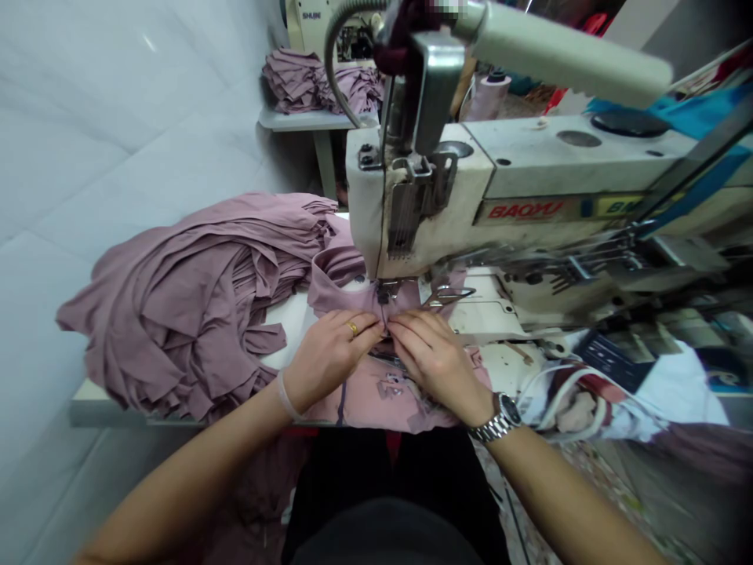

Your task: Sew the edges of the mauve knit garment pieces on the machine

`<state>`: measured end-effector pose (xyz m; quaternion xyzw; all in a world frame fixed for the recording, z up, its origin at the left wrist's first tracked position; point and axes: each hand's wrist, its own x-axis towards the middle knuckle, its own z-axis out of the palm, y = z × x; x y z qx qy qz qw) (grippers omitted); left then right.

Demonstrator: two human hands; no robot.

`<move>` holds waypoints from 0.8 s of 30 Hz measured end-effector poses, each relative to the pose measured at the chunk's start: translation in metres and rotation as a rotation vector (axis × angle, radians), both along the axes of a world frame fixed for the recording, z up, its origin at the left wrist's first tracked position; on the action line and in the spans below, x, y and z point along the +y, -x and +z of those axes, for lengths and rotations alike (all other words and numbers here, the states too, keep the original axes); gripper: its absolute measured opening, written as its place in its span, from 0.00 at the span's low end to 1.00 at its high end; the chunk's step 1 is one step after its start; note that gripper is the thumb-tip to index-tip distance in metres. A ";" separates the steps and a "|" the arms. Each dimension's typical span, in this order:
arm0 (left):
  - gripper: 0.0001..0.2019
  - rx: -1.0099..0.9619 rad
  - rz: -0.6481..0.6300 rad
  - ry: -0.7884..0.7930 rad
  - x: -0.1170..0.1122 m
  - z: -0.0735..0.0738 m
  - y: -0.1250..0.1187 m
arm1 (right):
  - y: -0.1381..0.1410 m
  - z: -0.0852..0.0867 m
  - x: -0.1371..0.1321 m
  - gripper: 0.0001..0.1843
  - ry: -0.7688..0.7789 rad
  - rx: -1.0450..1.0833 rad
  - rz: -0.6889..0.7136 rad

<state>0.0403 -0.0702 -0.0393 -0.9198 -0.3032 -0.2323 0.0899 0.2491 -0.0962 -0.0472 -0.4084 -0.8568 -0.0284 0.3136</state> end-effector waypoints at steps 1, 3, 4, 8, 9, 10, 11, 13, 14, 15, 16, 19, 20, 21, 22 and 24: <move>0.10 -0.005 0.001 -0.005 0.000 0.000 -0.001 | 0.001 -0.001 0.000 0.13 0.005 0.012 -0.005; 0.11 -0.010 0.009 -0.002 0.001 0.000 -0.004 | 0.004 -0.002 0.003 0.13 0.026 0.047 -0.024; 0.11 -0.014 0.015 0.003 0.001 0.001 -0.005 | 0.006 -0.003 0.005 0.12 0.038 0.072 -0.036; 0.12 -0.035 0.043 0.030 0.004 0.002 -0.009 | 0.012 -0.007 0.012 0.13 0.083 0.148 -0.105; 0.12 -0.038 0.045 0.035 0.005 0.003 -0.010 | 0.013 -0.007 0.012 0.13 0.091 0.146 -0.127; 0.12 -0.039 0.045 0.041 0.007 0.003 -0.010 | 0.014 -0.007 0.012 0.14 0.097 0.135 -0.148; 0.12 -0.039 0.044 0.046 0.008 0.003 -0.010 | 0.015 -0.007 0.012 0.15 0.098 0.121 -0.160; 0.13 -0.046 0.043 0.049 0.011 0.003 -0.010 | 0.015 -0.007 0.010 0.17 0.079 0.095 -0.152; 0.13 -0.049 0.042 0.054 0.012 0.003 -0.009 | 0.015 -0.007 0.010 0.18 0.062 0.085 -0.135; 0.13 -0.051 0.041 0.063 0.013 0.003 -0.009 | 0.013 -0.008 0.009 0.18 0.040 0.075 -0.115; 0.13 -0.052 0.042 0.074 0.014 0.003 -0.009 | 0.011 -0.008 0.010 0.18 0.019 0.062 -0.093; 0.12 -0.040 0.046 0.123 0.015 0.003 -0.009 | -0.002 -0.009 0.014 0.17 -0.025 0.004 -0.026; 0.12 -0.039 0.047 0.148 0.015 0.004 -0.008 | -0.007 -0.008 0.016 0.17 -0.022 -0.018 -0.002; 0.12 -0.039 0.043 0.180 0.016 0.006 -0.006 | -0.014 -0.006 0.018 0.16 -0.009 -0.035 0.019; 0.12 -0.044 0.031 0.222 0.019 0.010 -0.003 | -0.020 -0.004 0.021 0.16 0.007 -0.046 0.031; 0.12 -0.084 0.014 0.320 0.031 0.019 0.008 | -0.031 0.002 0.026 0.14 0.028 -0.054 0.033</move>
